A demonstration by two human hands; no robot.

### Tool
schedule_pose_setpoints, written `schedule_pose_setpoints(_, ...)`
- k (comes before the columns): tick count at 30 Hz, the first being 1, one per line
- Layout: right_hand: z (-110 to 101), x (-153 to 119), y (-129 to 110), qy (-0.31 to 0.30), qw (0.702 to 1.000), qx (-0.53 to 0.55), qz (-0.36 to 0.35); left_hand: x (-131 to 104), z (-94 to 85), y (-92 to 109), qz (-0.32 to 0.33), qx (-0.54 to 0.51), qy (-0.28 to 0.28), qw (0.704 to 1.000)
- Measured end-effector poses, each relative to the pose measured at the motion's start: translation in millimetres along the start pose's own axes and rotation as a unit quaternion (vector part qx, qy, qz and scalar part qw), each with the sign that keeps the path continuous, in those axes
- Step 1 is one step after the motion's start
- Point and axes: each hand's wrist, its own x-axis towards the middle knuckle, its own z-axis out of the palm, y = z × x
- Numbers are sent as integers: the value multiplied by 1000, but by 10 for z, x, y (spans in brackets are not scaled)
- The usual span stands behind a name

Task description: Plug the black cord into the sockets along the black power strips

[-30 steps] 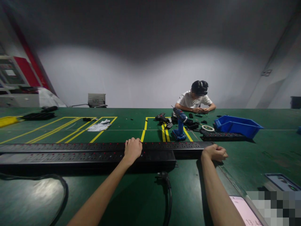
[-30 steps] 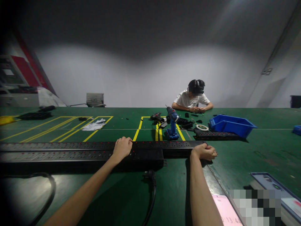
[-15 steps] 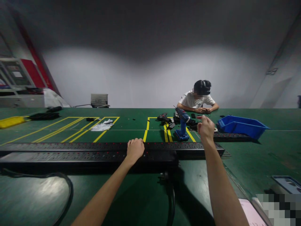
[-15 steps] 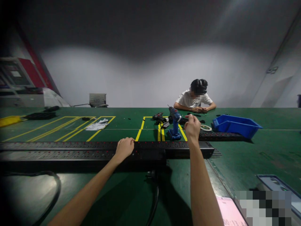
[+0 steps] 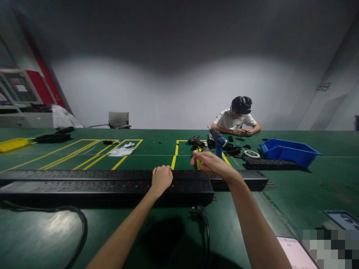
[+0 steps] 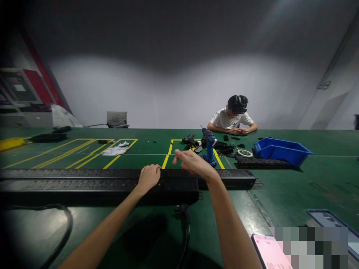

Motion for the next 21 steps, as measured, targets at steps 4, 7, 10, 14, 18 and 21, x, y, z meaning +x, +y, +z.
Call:
schedule_pose_setpoints(4, 190, 0, -220, -63, 939, 308, -139, -6, -19, 10, 2, 3, -3, 1000)
schedule_pose_setpoints(7, 368, -62, -374, -54, 874, 437, -208, -12, -42, 29, -4, 14, -9, 1000)
schedule_pose_setpoints(10, 522, -150, -502, -26, 845, 486, -219, -9, -71, 52, -12, 31, -20, 999)
schedule_pose_setpoints(14, 637, -248, -636, 13, 828, 517, -218, 4, -109, 70, -13, 28, -45, 999)
schedule_pose_setpoints(18, 683, -297, -695, 32, 807, 546, -221, 12, -145, 84, -15, 29, -64, 997)
schedule_pose_setpoints(21, 714, -335, -724, 46, 785, 572, -233, 9, -168, 101, -13, 32, -72, 997)
